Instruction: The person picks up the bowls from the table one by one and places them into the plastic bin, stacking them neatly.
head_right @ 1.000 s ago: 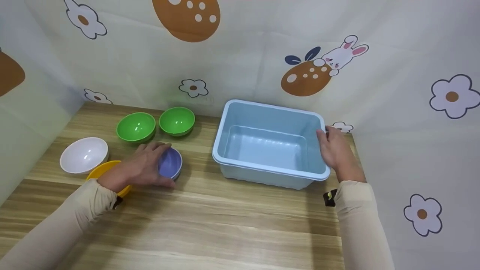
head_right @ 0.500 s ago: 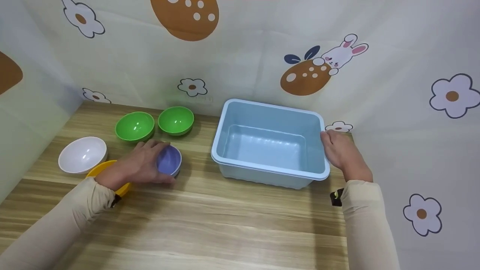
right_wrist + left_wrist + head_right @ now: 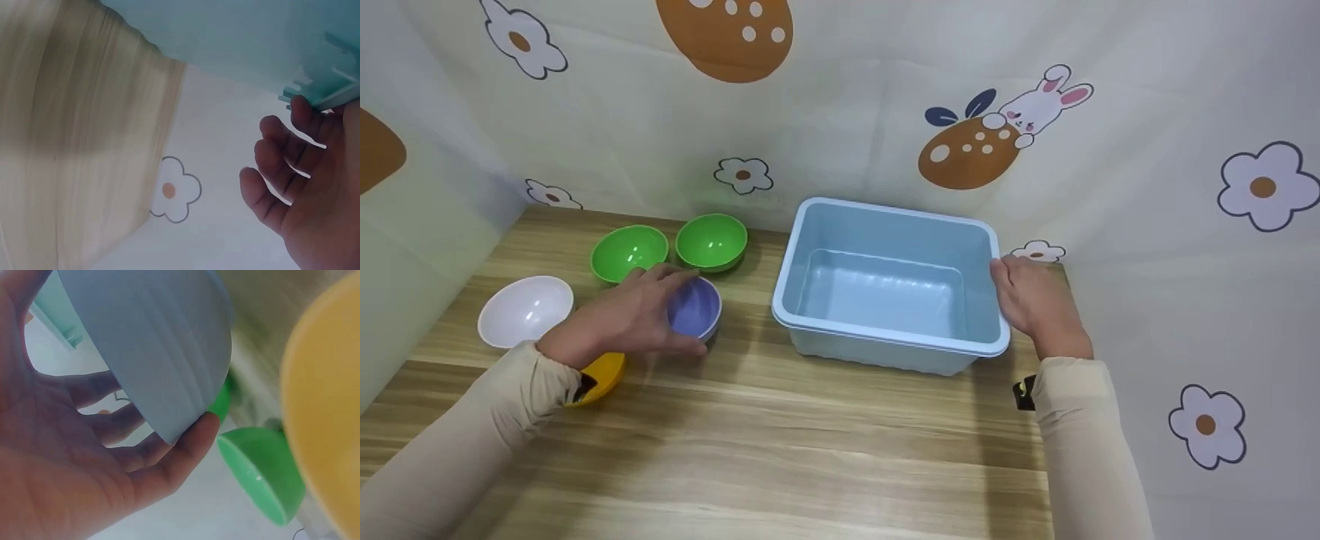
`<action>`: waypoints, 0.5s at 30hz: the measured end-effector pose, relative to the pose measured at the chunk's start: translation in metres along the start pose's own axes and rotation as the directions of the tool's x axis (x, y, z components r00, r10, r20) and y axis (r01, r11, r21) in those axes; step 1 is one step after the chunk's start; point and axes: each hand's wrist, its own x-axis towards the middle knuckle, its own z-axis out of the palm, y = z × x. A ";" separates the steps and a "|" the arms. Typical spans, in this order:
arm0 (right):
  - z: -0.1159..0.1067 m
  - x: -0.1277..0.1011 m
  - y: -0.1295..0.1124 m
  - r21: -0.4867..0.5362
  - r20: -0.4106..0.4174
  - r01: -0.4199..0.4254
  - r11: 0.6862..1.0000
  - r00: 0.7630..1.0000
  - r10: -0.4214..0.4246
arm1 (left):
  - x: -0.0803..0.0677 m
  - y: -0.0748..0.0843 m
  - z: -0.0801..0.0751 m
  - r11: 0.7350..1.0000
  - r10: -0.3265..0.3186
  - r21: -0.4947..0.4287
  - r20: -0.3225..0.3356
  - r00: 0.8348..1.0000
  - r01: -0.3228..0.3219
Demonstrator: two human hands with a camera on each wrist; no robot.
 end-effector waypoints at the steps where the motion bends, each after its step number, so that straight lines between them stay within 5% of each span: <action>1: 0.000 0.000 -0.001 -0.003 0.010 -0.003 1.000 1.000 0.003 | 0.001 0.001 -0.002 1.000 0.003 0.000 -0.002 1.000 -0.003; 15: 0.001 0.002 -0.015 -0.081 0.043 -0.048 0.996 0.998 0.051 | 0.009 0.006 -0.035 0.999 0.008 -0.053 0.048 0.999 -0.005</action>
